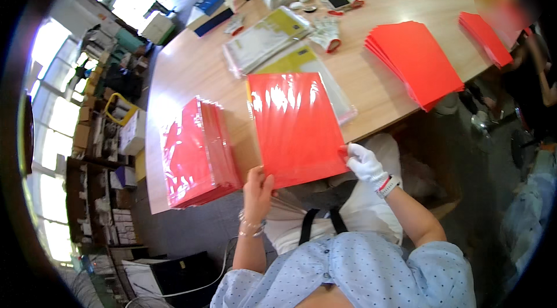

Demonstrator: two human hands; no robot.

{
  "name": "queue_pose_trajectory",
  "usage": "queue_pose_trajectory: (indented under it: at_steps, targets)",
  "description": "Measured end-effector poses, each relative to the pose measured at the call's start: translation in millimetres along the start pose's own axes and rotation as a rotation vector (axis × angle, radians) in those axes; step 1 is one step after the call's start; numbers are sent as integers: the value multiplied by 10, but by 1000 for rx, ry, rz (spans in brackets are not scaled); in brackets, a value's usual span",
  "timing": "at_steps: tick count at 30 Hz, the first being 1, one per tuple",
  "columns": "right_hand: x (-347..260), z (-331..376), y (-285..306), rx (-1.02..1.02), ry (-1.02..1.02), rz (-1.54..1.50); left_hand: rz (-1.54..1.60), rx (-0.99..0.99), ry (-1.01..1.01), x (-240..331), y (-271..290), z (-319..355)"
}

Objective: The person repeatedly picks red envelopes from a stack, places them into clear plastic sleeves, and stacks the packaged envelopes on the table. The person wears white gloves and works at a wooden table in a workshop setting.

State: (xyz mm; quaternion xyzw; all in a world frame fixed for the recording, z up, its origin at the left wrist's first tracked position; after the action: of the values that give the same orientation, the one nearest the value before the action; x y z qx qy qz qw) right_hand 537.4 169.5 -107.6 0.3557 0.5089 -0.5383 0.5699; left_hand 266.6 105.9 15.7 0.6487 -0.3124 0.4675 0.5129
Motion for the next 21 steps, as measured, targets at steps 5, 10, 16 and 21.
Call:
queue_pose_trajectory:
  at_steps: [5, 10, 16, 21]
  targets:
    - [-807, -267, -1718, -200, 362, 144, 72, 491, -160, -20, 1716, 76]
    - [-1097, -370, -3049, -511, 407, 325, -148, 597, -3, -1098, 3046, -126]
    - [-1183, -335, -3087, -564, 412, 459, -136, 629, -5, -1770, 3169, -131]
    - [-591, -525, -2265, -435, 223, 22, -429, 868, -220, -1788, 3322, -40]
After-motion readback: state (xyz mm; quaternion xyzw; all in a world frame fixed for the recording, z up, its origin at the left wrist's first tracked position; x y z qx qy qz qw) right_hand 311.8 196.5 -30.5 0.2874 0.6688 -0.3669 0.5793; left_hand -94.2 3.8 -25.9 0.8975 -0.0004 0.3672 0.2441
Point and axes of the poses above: each hand's wrist, its own z-axis away from the middle knuckle, its own y-axis out of the back of the hand, x = y × z, the point moved 5 cm from there along -z, towards the middle knuckle, and after that the axes turned 7 degrees about x, right-handed, at the moved point
